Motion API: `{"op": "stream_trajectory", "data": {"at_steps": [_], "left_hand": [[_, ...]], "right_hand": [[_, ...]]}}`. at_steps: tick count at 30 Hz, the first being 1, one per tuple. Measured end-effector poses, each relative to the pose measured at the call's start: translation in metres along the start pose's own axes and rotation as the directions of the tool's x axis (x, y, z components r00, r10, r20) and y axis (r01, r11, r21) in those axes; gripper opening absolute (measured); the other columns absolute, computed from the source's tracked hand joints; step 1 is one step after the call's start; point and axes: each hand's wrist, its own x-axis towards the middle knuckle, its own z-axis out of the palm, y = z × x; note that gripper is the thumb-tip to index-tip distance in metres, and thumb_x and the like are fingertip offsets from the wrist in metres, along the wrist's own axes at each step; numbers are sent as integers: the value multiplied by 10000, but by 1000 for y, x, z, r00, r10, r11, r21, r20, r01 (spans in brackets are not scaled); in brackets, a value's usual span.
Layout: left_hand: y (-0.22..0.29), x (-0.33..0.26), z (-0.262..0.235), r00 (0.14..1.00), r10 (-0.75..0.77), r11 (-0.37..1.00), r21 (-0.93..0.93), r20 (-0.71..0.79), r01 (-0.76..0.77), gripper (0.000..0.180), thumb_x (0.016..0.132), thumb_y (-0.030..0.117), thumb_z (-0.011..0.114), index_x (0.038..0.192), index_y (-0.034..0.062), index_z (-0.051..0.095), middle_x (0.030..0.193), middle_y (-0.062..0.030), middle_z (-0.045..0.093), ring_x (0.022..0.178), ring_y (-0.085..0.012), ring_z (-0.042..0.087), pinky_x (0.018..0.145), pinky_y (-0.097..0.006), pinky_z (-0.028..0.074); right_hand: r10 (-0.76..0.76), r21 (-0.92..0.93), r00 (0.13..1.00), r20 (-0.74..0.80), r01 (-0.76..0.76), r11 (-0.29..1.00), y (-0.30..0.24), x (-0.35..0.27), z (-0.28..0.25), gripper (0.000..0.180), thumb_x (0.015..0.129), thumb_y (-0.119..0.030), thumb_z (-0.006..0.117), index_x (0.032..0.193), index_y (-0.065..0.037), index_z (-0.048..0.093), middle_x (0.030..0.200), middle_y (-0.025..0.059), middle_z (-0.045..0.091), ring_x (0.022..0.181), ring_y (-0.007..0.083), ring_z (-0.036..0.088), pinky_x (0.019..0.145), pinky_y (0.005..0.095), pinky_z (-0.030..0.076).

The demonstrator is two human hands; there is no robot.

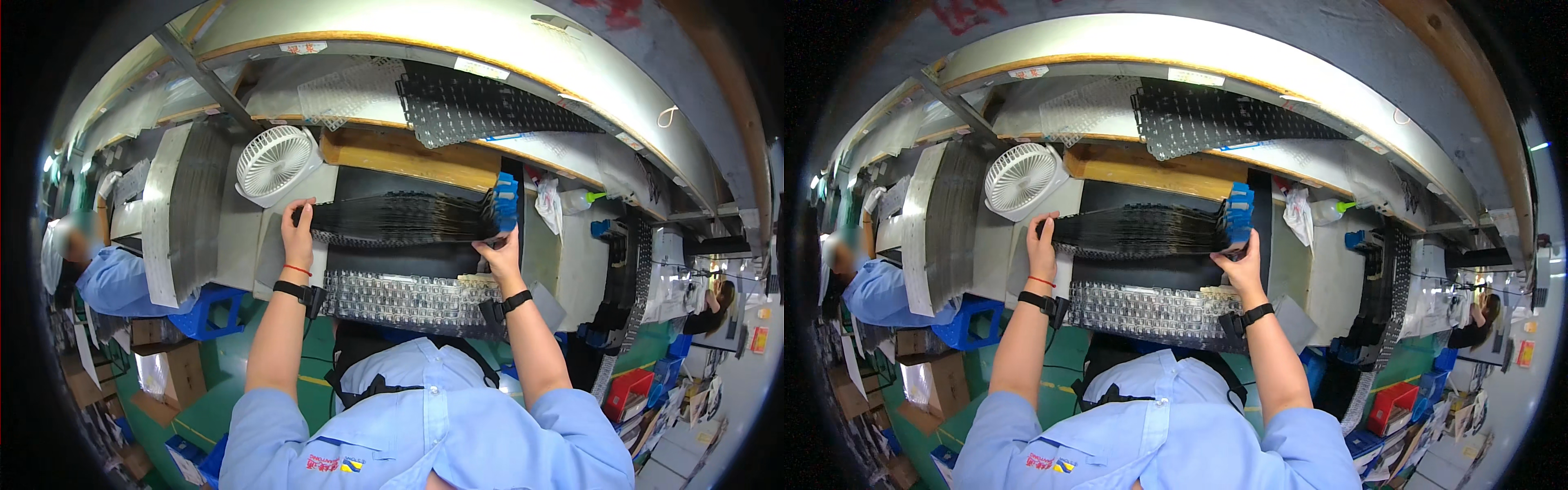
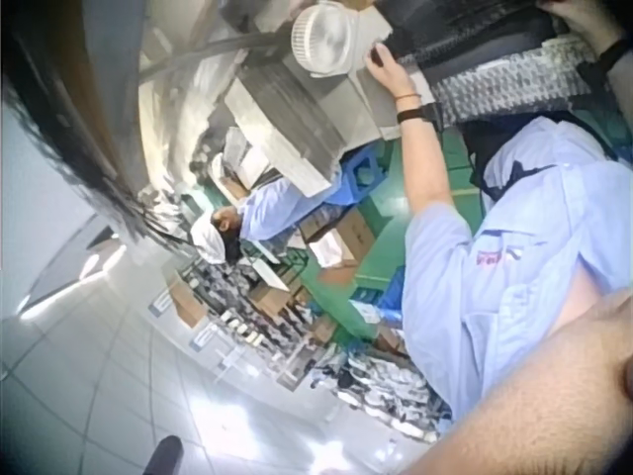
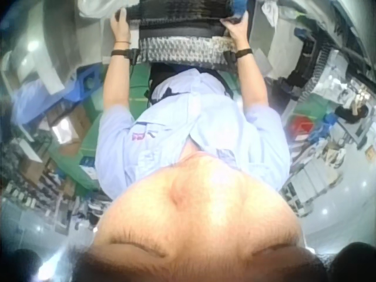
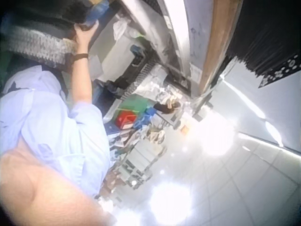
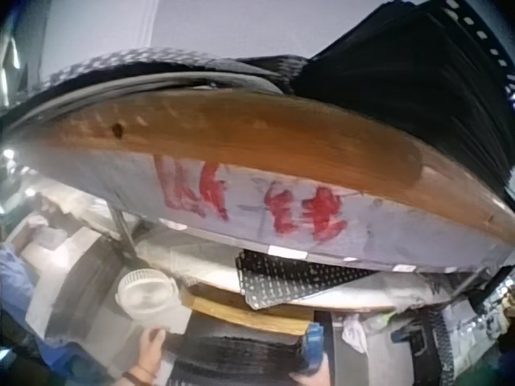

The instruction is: Assembling layers of flexible keyboard components and circuit sheets.

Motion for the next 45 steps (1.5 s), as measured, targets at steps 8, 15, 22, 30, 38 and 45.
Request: {"op": "stream_trajectory", "data": {"at_steps": [8,15,22,30,38,45], "left_hand": [[-7,5,-8,994,57,993,-110,93,-46,243,972,205,522,1023,-20,597,1068,-116,643,1028,-182,571,945,-305,414],[-10,9,-11,993,-40,999,-1,108,40,221,966,173,521,1047,-17,601,1076,-102,636,1002,-167,576,905,-288,439],[63,10,8,787,493,432,680,372,-592,486,837,191,681,1236,-21,502,1278,-200,534,1159,-318,531,994,-393,414],[77,-38,113,659,-64,185,658,749,-730,975,665,347,803,1433,15,303,1265,-184,492,1227,-325,445,1117,-538,229],[68,-37,111,546,109,156,528,831,-835,529,668,272,788,1099,46,579,978,-102,586,954,-283,569,813,-394,421],[67,-36,112,536,-6,182,528,844,-830,442,701,273,771,1059,80,598,940,-73,628,910,-251,603,785,-375,444]], "right_hand": [[58,72,996,66,-62,995,-1,-2,9,994,614,47,827,1407,-68,239,1213,110,497,1118,197,516,863,311,503],[63,15,995,77,-64,998,-4,-5,3,925,613,45,827,1355,-67,288,1090,88,564,1011,169,577,798,297,507],[38,-29,999,2,-38,999,4,-6,2,793,626,58,812,1261,-58,351,774,40,603,720,130,620,690,264,499],[60,-38,997,44,-59,998,0,-3,2,846,636,-16,832,1325,-48,342,979,100,632,931,188,629,840,308,487],[-426,-531,900,93,406,743,-51,-30,-8,985,609,-143,845,1418,-1,303,1402,200,411,1315,345,373,1100,428,292],[-308,-609,734,606,676,415,-118,-32,91,854,616,-179,831,1361,-55,432,1436,204,351,1341,393,341,1113,506,285]]}}
